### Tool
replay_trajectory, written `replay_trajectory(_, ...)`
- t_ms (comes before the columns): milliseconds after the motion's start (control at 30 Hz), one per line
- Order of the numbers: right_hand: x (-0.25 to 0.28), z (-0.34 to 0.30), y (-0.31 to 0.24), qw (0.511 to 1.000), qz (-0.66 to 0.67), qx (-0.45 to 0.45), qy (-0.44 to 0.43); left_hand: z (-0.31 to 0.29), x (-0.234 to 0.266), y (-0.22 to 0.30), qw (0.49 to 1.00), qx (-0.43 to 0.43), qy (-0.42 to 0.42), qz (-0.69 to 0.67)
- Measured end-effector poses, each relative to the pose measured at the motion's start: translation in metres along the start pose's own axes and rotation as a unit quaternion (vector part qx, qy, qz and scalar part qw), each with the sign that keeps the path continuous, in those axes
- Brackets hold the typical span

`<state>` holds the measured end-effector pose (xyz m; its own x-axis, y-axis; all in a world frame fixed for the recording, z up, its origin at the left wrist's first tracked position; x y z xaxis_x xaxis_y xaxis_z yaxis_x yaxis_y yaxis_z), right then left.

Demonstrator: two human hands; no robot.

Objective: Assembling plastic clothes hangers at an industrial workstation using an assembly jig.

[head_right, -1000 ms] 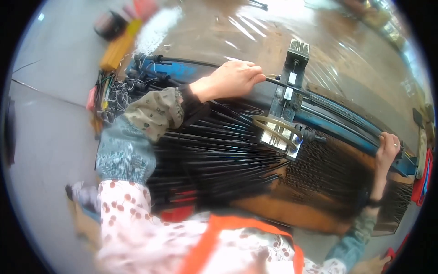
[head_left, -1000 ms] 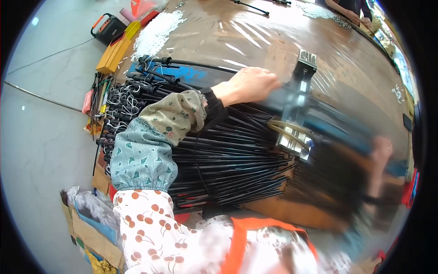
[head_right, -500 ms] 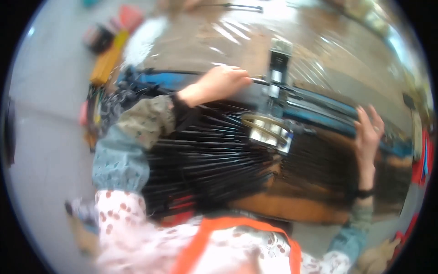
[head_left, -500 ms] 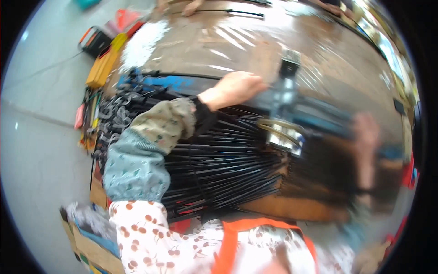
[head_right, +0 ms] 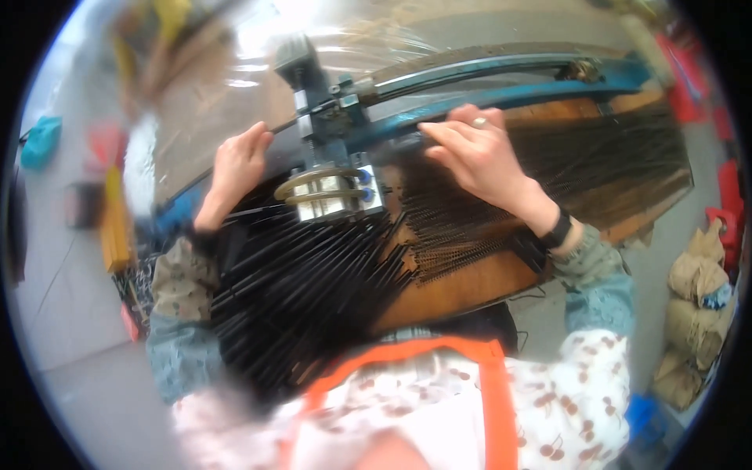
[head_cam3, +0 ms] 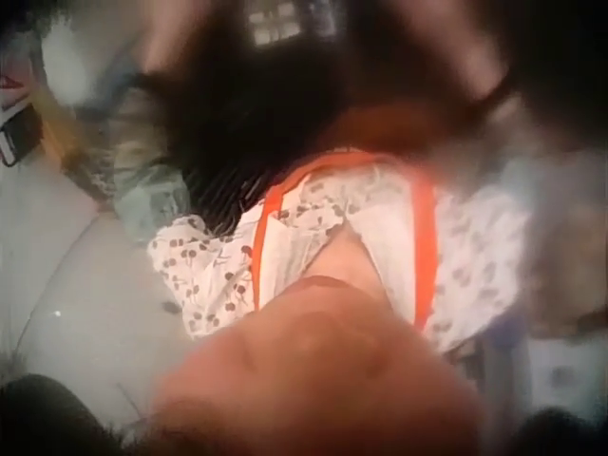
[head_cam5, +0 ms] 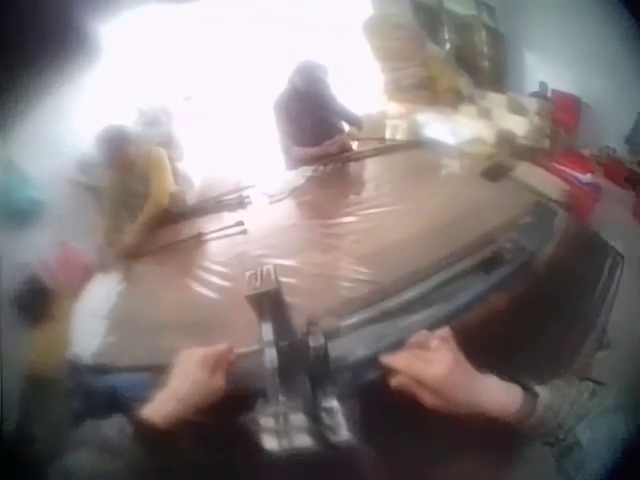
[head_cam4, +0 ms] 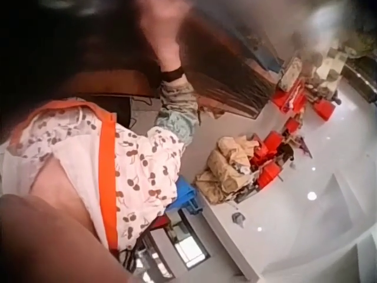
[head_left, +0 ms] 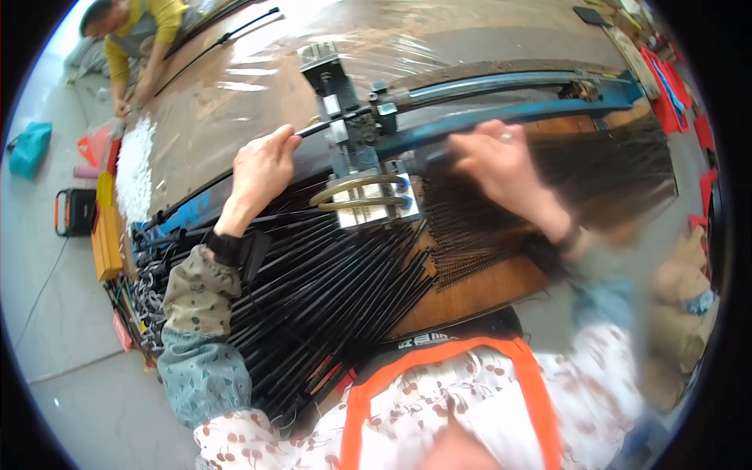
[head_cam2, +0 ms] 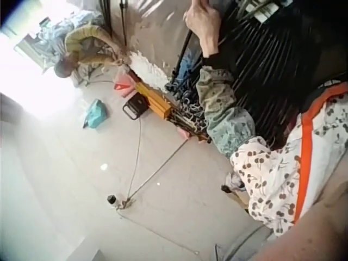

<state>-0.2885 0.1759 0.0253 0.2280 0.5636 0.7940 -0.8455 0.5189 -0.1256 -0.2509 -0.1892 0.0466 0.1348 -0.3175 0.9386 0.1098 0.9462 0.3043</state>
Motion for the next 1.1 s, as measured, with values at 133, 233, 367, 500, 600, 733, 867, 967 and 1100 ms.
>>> replay_trajectory(133,-0.028,0.006,-0.004,0.984,0.172,-0.032,-0.045,-0.003,0.001,0.002,0.999,-0.011,0.014,-0.046)
replay_trajectory(233,-0.037,0.005,-0.001,0.979,0.203,-0.019,-0.022,-0.003,0.0,-0.004,0.999,-0.026,0.035,-0.01)
replay_trajectory(367,-0.033,0.007,0.018,0.974,0.21,-0.021,-0.084,0.009,-0.015,0.0,0.992,-0.115,0.051,0.023)
replay_trajectory(500,0.04,-0.046,0.066,0.95,-0.104,0.009,-0.294,0.018,0.002,-0.036,0.95,-0.236,0.147,0.145)
replay_trajectory(600,0.065,-0.093,0.059,0.952,-0.129,0.04,-0.275,0.013,0.019,-0.121,0.955,-0.224,0.135,0.138)
replay_trajectory(733,0.054,-0.099,0.061,0.935,-0.142,0.047,-0.32,0.0,0.037,-0.084,0.929,-0.189,0.153,0.278)
replay_trajectory(867,0.067,-0.113,0.061,0.934,-0.144,0.008,-0.328,-0.048,0.015,0.001,0.966,-0.194,-0.017,0.167)
replay_trajectory(967,0.056,-0.091,0.046,0.928,-0.126,-0.009,-0.351,-0.08,-0.012,0.04,0.972,-0.207,-0.071,0.082)
replay_trajectory(1100,0.029,-0.06,0.004,0.966,-0.049,0.031,-0.252,-0.085,-0.017,0.032,0.974,-0.191,-0.078,0.097)
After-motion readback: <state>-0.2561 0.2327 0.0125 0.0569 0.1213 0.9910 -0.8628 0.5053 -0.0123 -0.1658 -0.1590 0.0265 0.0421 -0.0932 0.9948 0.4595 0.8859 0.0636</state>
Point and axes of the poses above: each hand's wrist, its own z-axis towards the middle knuckle, its own x-axis out of the back of the hand, y = z × x, the point moved 2 cm from there along z, towards the middle knuckle, and after that the axes turned 6 degrees about -z, right-handed, at the moved point
